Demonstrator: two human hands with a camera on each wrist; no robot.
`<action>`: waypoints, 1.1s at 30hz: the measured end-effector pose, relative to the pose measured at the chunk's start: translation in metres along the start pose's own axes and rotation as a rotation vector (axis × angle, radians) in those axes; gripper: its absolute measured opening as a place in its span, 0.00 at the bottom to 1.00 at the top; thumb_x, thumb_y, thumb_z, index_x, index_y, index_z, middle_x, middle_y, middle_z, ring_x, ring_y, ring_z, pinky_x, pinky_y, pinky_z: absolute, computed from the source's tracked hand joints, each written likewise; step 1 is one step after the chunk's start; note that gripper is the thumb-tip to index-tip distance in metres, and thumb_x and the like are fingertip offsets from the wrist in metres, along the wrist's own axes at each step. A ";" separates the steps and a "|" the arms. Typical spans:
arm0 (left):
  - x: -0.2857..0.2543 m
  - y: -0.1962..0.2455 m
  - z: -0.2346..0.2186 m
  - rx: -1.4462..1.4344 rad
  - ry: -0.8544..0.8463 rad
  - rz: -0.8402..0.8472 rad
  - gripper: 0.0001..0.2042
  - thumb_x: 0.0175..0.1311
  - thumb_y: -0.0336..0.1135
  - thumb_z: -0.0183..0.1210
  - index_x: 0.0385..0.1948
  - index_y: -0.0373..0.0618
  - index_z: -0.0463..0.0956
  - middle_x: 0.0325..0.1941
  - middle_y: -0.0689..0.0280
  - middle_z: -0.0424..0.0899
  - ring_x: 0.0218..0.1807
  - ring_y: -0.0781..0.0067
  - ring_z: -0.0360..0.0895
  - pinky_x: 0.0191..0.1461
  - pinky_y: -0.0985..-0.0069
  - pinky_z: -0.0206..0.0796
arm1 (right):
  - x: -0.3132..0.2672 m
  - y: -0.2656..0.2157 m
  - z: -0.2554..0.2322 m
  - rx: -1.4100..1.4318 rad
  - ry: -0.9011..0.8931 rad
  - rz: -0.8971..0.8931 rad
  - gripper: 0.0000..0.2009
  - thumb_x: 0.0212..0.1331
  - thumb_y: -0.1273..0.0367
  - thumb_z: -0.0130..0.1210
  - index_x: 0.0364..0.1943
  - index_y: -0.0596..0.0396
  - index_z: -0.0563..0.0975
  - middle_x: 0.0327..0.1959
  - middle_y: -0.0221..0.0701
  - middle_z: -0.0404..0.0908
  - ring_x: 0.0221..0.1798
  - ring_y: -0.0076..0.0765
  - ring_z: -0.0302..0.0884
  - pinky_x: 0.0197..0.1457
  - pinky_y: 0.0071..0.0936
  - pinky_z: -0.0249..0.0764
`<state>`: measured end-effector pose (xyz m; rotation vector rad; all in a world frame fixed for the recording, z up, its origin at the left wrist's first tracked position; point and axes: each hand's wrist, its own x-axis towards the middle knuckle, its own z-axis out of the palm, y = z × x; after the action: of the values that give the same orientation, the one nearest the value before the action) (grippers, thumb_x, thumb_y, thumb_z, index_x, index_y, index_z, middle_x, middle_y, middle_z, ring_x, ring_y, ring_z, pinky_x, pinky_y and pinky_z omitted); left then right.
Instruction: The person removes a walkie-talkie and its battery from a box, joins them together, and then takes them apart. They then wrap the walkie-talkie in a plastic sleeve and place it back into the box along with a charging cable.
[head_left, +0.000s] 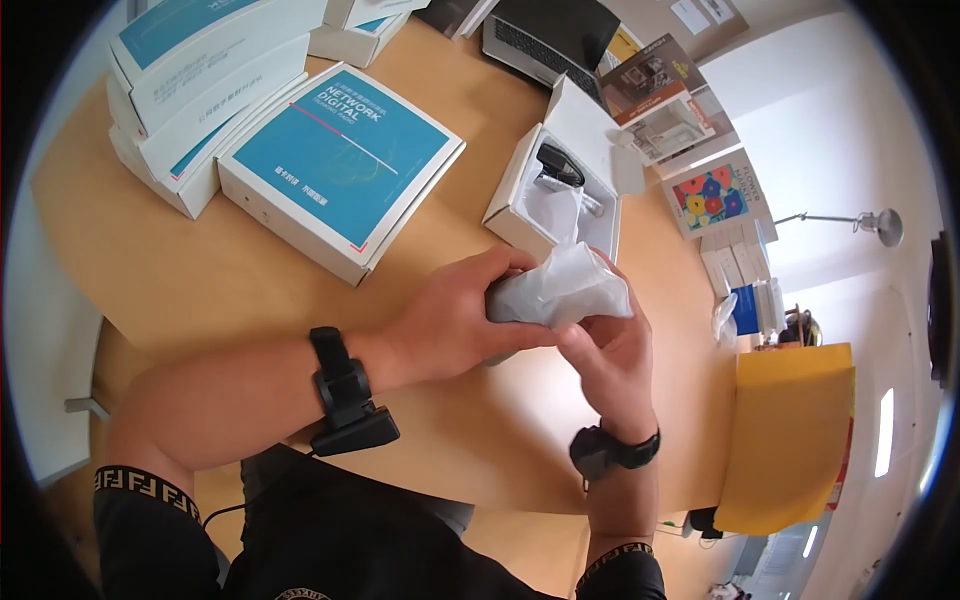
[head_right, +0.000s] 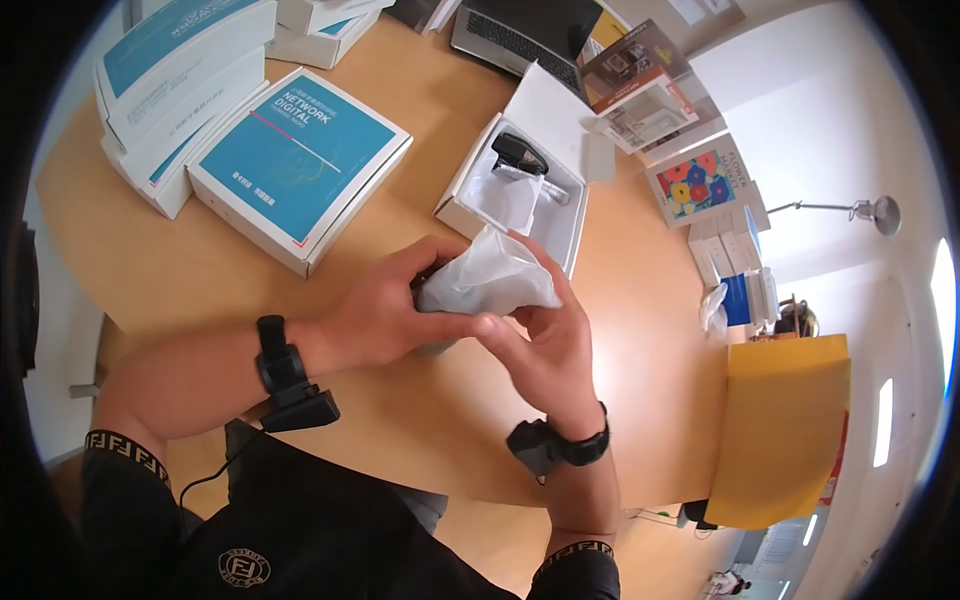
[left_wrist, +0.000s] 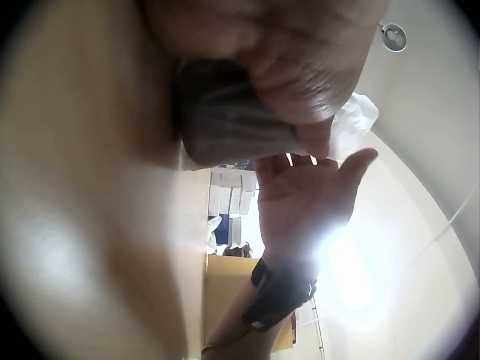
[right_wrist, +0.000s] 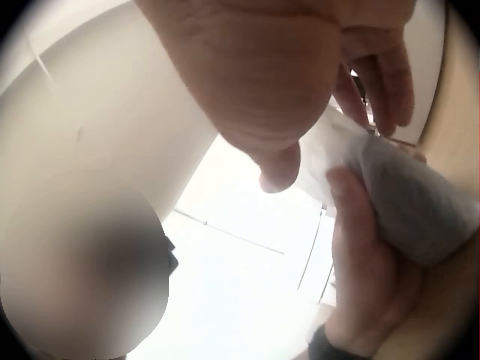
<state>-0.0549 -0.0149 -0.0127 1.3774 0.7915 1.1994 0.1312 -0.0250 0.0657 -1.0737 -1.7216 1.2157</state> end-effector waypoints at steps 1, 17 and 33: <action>-0.001 0.003 0.000 0.013 -0.009 -0.008 0.32 0.54 0.53 0.72 0.54 0.40 0.74 0.45 0.55 0.83 0.46 0.62 0.81 0.51 0.68 0.72 | -0.003 0.004 0.007 0.015 0.009 -0.001 0.40 0.59 0.59 0.70 0.70 0.63 0.62 0.61 0.38 0.75 0.61 0.34 0.76 0.61 0.30 0.74; -0.002 0.005 0.002 0.120 -0.167 -0.037 0.44 0.44 0.37 0.80 0.65 0.46 0.61 0.51 0.54 0.81 0.54 0.55 0.79 0.59 0.64 0.71 | 0.006 0.018 0.019 -0.176 0.526 -0.012 0.10 0.65 0.67 0.63 0.32 0.61 0.79 0.26 0.25 0.81 0.29 0.15 0.73 0.31 0.17 0.68; -0.002 0.006 0.002 0.044 -0.223 -0.038 0.37 0.46 0.28 0.78 0.62 0.47 0.70 0.58 0.63 0.79 0.59 0.71 0.76 0.63 0.71 0.70 | 0.006 0.046 0.000 0.472 0.200 0.299 0.06 0.68 0.70 0.57 0.43 0.57 0.78 0.35 0.27 0.82 0.35 0.17 0.78 0.34 0.16 0.73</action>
<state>-0.0540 -0.0186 -0.0074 1.4962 0.6865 0.9839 0.1390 -0.0107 0.0224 -1.1340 -1.0710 1.5434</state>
